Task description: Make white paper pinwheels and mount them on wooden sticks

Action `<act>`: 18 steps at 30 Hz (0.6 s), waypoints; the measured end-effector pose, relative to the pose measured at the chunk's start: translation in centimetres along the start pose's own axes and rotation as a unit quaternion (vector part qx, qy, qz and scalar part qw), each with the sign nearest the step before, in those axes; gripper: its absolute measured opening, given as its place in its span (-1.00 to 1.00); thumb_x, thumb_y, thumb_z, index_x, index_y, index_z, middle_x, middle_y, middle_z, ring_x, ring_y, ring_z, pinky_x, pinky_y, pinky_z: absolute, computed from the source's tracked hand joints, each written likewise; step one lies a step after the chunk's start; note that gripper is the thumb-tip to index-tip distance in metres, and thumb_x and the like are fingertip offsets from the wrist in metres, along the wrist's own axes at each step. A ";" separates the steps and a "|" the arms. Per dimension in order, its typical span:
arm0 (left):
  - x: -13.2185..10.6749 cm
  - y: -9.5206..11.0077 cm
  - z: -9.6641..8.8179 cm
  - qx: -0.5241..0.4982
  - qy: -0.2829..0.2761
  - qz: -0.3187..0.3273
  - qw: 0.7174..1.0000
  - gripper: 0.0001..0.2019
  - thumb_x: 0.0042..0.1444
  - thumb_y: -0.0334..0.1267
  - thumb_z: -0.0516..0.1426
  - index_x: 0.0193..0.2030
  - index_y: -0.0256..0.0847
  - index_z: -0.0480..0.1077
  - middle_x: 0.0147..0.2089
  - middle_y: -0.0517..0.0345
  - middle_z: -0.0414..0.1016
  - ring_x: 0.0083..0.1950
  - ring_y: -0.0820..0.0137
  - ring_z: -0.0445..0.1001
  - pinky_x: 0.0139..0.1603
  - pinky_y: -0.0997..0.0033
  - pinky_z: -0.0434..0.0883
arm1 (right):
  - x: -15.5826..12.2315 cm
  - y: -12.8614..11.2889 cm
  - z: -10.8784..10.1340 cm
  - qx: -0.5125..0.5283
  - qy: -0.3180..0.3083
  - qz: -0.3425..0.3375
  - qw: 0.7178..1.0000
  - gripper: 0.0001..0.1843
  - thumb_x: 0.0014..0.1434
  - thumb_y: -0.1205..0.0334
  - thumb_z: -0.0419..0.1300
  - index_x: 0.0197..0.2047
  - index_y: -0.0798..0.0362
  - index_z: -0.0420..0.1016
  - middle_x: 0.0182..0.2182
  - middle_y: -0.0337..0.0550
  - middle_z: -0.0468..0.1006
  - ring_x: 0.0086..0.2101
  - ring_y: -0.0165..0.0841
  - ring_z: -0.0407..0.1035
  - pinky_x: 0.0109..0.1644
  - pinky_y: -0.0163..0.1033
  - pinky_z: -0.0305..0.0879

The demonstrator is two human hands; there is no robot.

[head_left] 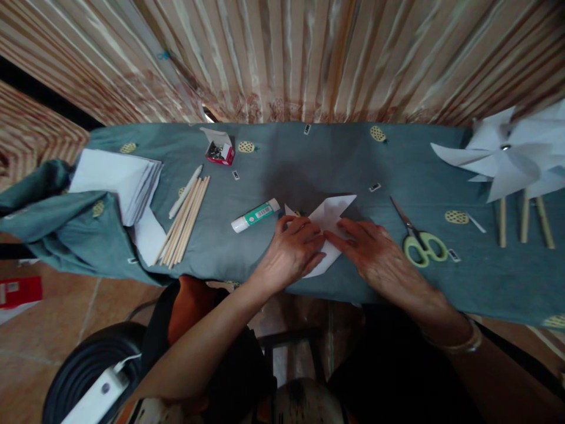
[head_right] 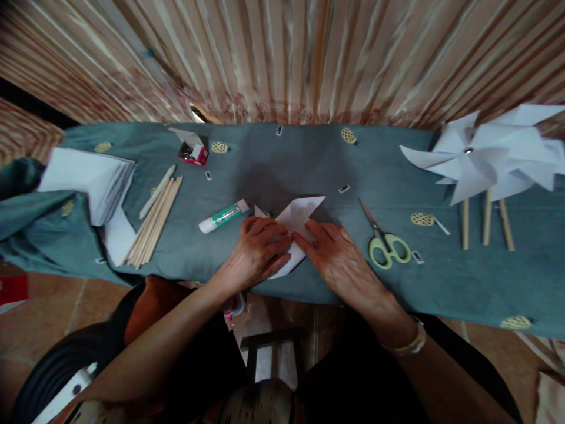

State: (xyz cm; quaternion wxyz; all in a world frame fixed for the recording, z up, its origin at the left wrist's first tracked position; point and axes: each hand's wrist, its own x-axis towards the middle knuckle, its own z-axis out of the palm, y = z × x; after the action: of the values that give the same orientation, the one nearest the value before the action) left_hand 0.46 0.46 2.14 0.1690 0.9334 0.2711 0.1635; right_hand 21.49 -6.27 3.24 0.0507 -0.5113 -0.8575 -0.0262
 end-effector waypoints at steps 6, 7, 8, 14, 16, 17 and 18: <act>-0.3 -0.2 0.2 -0.001 0.031 0.010 0.999 -0.76 0.32 -0.16 0.08 -0.02 -0.19 0.49 0.00 0.03 0.57 0.12 0.18 0.38 0.20 0.06 0.18 | 0.5 -0.4 0.2 0.071 0.010 0.030 0.997 -0.48 0.26 0.55 -0.10 0.17 0.01 0.40 0.10 0.05 0.46 -0.03 -0.07 0.36 0.00 0.07 0.37; -0.4 -0.3 0.2 -0.003 0.037 0.010 0.999 -0.77 0.32 -0.17 0.09 -0.01 -0.18 0.49 0.00 0.04 0.57 0.13 0.18 0.38 0.20 0.06 0.19 | 0.6 -0.5 0.2 0.075 0.012 0.035 0.996 -0.48 0.26 0.55 -0.09 0.16 0.00 0.40 0.10 0.04 0.46 -0.02 -0.07 0.36 0.00 0.06 0.37; -0.4 -0.4 0.1 -0.004 0.042 0.009 0.999 -0.76 0.31 -0.18 0.09 0.01 -0.17 0.48 0.01 0.04 0.57 0.13 0.18 0.38 0.20 0.05 0.19 | 0.6 -0.6 0.2 0.078 0.014 0.041 0.996 -0.49 0.26 0.55 -0.08 0.16 -0.01 0.41 0.10 0.03 0.46 -0.02 -0.08 0.36 0.00 0.05 0.36; -0.3 -0.5 0.2 0.001 0.041 0.002 0.999 -0.75 0.32 -0.16 0.08 0.02 -0.18 0.49 0.04 0.02 0.56 0.14 0.17 0.37 0.20 0.04 0.19 | 0.7 -0.8 0.3 0.067 0.039 0.034 0.996 -0.54 0.27 0.54 -0.06 0.11 0.02 0.44 0.03 0.04 0.49 -0.04 -0.12 0.36 -0.02 0.00 0.37; -0.2 -0.5 0.2 0.001 0.036 0.004 0.999 -0.75 0.32 -0.15 0.07 -0.02 -0.18 0.50 0.04 0.02 0.56 0.14 0.17 0.38 0.21 0.04 0.19 | 0.7 -0.8 0.5 0.068 0.042 0.033 0.996 -0.52 0.25 0.56 -0.08 0.11 0.04 0.45 0.05 0.04 0.48 -0.02 -0.12 0.35 -0.01 0.01 0.38; -0.1 -0.5 0.3 0.001 0.035 0.005 0.999 -0.74 0.32 -0.14 0.07 -0.02 -0.19 0.50 0.03 0.02 0.56 0.14 0.17 0.38 0.21 0.04 0.19 | 0.6 -0.7 0.5 0.071 0.039 0.033 0.996 -0.50 0.24 0.58 -0.08 0.11 0.04 0.45 0.06 0.05 0.48 -0.01 -0.12 0.34 0.01 0.02 0.38; -0.1 -0.4 0.3 0.000 0.036 0.007 0.999 -0.74 0.32 -0.15 0.07 -0.02 -0.20 0.50 0.03 0.02 0.56 0.14 0.17 0.38 0.22 0.04 0.18 | 0.6 -0.7 0.6 0.075 0.036 0.033 0.996 -0.48 0.23 0.59 -0.09 0.12 0.05 0.44 0.07 0.06 0.47 0.01 -0.11 0.33 0.02 0.04 0.38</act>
State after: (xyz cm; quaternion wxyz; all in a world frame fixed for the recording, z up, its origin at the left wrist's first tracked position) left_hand 0.31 0.68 1.67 0.1583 0.9287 0.2704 0.1982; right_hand 20.59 -6.03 2.74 0.1201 -0.5327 -0.8375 0.0212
